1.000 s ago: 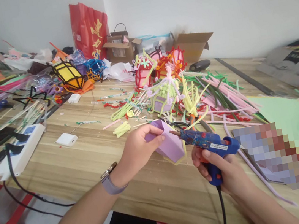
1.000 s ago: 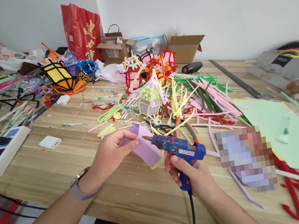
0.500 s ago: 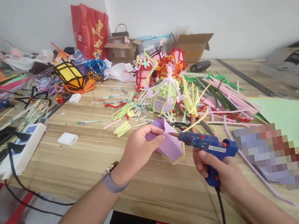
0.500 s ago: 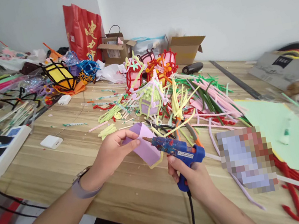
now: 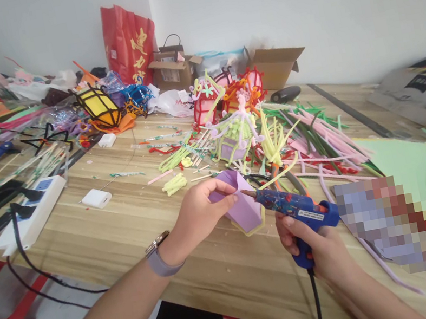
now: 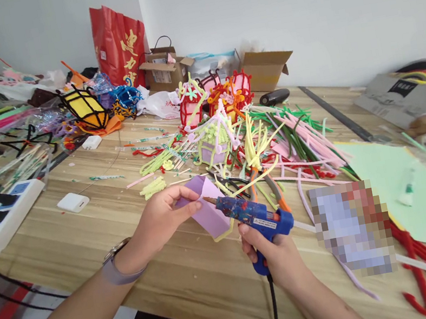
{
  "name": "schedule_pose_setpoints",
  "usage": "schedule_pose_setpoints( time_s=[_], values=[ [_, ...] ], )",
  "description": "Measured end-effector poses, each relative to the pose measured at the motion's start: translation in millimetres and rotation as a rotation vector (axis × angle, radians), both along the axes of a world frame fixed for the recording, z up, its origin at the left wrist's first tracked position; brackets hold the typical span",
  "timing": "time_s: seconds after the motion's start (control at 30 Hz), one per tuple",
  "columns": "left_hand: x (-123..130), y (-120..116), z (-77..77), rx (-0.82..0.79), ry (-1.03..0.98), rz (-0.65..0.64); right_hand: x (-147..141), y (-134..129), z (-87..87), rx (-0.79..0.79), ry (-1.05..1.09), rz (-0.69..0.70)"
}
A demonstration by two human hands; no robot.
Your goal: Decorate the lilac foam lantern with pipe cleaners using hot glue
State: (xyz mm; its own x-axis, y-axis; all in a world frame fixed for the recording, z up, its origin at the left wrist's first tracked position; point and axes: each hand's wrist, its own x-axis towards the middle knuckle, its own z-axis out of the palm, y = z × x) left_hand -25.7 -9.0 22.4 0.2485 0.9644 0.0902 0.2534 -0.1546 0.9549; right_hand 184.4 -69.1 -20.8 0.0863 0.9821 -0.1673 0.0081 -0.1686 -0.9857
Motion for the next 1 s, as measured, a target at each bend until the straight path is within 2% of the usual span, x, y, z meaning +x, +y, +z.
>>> schedule_pose_setpoints(
  time_s=[0.3, 1.0],
  values=[
    [0.0, -0.6, 0.5, 0.001, 0.021, 0.007, 1.0, -2.0, 0.3, -0.039, 0.012, -0.004],
    [-0.2, -2.1, 1.8, -0.004, 0.026, 0.002, 0.8, -1.0, 3.9, 0.062, -0.060, 0.063]
  ],
)
